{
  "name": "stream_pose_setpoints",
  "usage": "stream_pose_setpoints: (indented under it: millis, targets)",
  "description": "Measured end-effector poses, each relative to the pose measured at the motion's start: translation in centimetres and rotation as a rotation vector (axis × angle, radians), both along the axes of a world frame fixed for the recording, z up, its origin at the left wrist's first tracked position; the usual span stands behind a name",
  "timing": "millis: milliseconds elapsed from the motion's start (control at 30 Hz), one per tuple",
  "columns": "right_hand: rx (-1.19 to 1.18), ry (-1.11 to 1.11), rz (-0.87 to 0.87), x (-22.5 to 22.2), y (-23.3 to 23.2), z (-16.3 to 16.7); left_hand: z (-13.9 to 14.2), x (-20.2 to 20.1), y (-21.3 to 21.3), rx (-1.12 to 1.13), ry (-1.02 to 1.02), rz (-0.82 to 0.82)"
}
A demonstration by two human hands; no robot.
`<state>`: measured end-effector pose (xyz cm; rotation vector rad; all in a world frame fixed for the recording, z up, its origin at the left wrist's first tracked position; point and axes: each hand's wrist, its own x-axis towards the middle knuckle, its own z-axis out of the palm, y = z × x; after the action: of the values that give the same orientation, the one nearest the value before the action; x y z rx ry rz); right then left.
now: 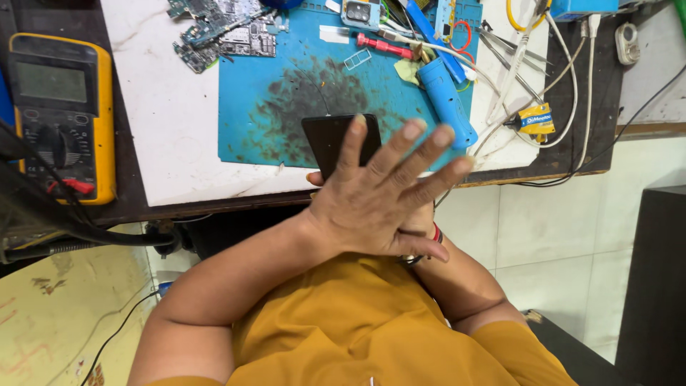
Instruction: The person repairs a disassembled smartphone at a workbench. They hold and inspect the phone's motherboard, press the back cover onto the phone body, use tweezers to work on the internal components, and finally use a screwdriver on the opened phone.
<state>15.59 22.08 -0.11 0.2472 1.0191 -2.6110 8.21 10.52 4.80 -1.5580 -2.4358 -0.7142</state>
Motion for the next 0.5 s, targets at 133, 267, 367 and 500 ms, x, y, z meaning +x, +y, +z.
stream_pose_setpoints:
  millis: [133, 267, 367, 500]
  targets:
    - [0.052, 0.031, -0.023, 0.6, 0.4, -0.9, 4.2, -3.4, -0.2, -0.377, -0.339, 0.062]
    - [0.063, 0.075, -0.033, 1.5, 0.5, -1.1, 7.0, -6.4, -1.1, -0.461, -0.33, 0.299]
    - [0.059, 0.045, 0.059, 1.1, 1.4, -0.4, 7.0, -9.4, -2.2, -0.63, -0.35, 0.47]
    - [-0.052, 0.013, 0.169, 1.3, 2.1, 1.5, 3.6, -11.9, -4.4, -0.545, -0.445, 0.789]
